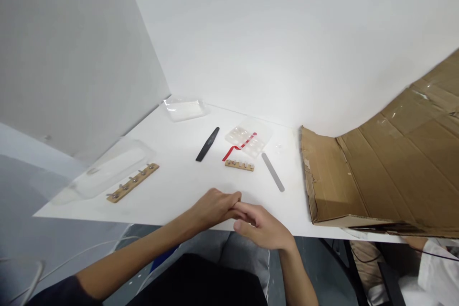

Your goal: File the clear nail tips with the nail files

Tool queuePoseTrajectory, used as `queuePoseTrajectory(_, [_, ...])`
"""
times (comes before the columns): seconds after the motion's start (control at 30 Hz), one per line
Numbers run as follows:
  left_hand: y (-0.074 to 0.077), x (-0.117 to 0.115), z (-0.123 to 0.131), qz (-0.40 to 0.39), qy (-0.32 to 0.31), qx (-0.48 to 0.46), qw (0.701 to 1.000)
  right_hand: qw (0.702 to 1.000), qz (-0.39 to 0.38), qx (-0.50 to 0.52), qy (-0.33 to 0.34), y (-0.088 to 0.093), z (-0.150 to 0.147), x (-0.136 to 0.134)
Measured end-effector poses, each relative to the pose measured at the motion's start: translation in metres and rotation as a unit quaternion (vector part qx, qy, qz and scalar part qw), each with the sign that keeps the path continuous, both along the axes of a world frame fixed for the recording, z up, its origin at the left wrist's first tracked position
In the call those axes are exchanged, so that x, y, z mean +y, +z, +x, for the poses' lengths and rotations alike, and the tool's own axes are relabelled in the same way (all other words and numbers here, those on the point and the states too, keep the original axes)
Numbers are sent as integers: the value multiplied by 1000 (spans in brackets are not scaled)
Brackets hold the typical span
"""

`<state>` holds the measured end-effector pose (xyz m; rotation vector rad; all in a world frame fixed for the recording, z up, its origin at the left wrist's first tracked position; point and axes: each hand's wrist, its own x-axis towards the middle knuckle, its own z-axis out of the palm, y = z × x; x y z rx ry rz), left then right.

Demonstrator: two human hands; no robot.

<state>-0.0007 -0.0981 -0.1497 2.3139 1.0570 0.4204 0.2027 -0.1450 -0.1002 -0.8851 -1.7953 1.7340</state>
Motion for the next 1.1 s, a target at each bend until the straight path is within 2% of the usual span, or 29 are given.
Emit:
queuePoseTrajectory(0.07, [3, 8, -18, 39, 67, -96, 992, 997, 26, -7, -72, 5, 5, -8])
queuePoseTrajectory(0.13, [9, 16, -39, 38, 180, -258, 948, 976, 74, -4, -205, 8, 14, -12])
queuePoseTrajectory(0.17, [12, 20, -47, 33, 211, -286, 934, 946, 110, 7, -306, 9, 18, -12])
queuePoseTrajectory(0.2, [15, 22, -52, 24, 230, -300, 925, 899, 155, 38, -407, 9, 20, -11])
queuePoseTrajectory(0.23, [16, 22, -53, -2, 242, -324, 915, 859, 192, 63, -470, 7, 20, -8])
queuePoseTrajectory(0.27, [17, 21, -49, -99, 214, -397, 887, 848, 212, 71, -480, 5, 17, -4])
queuePoseTrajectory(0.33, [16, 12, -29, -287, 122, -500, 808, 893, 200, 72, -397, -3, 2, 4])
queuePoseTrajectory(0.37, [14, 7, -15, -347, 81, -536, 765, 918, 183, 54, -347, -8, -8, 9])
queuePoseTrajectory(0.4, [11, 0, -2, -392, 45, -561, 728, 929, 181, 19, -322, -13, -19, 13])
queuePoseTrajectory(0.43, [7, -6, 10, -422, 16, -581, 696, 915, 210, -20, -343, -19, -27, 17])
queuePoseTrajectory(0.47, [4, -11, 18, -443, -11, -598, 668, 889, 245, -56, -384, -24, -34, 20])
queuePoseTrajectory(0.53, [-3, -19, 26, -467, -45, -606, 643, 865, 271, -85, -414, -33, -39, 24])
queuePoseTrajectory(0.57, [-6, -22, 24, -471, -60, -598, 646, 856, 284, -94, -421, -37, -38, 26])
queuePoseTrajectory(0.63, [-7, -26, 17, -465, -87, -562, 678, 843, 309, -108, -426, -43, -33, 27])
queuePoseTrajectory(0.77, [8, -33, 5, -368, -110, -485, 786, 806, 356, -138, -452, -50, -29, 28])
queuePoseTrajectory(0.87, [24, -36, -1, -269, -97, -431, 856, 781, 373, -153, -477, -51, -30, 31])
queuePoseTrajectory(0.93, [28, -37, -11, -220, -82, -375, 897, 768, 373, -159, -496, -48, -25, 34])
queuePoseTrajectory(1.0, [25, -36, -25, -184, -50, -321, 928, 757, 361, -161, -520, -42, -14, 38])
queuePoseTrajectory(1.07, [14, -32, -38, -134, 54, -290, 946, 755, 340, -154, -539, -34, -3, 39])
queuePoseTrajectory(1.1, [7, -30, -42, -105, 116, -283, 946, 763, 328, -149, -536, -30, 0, 38])
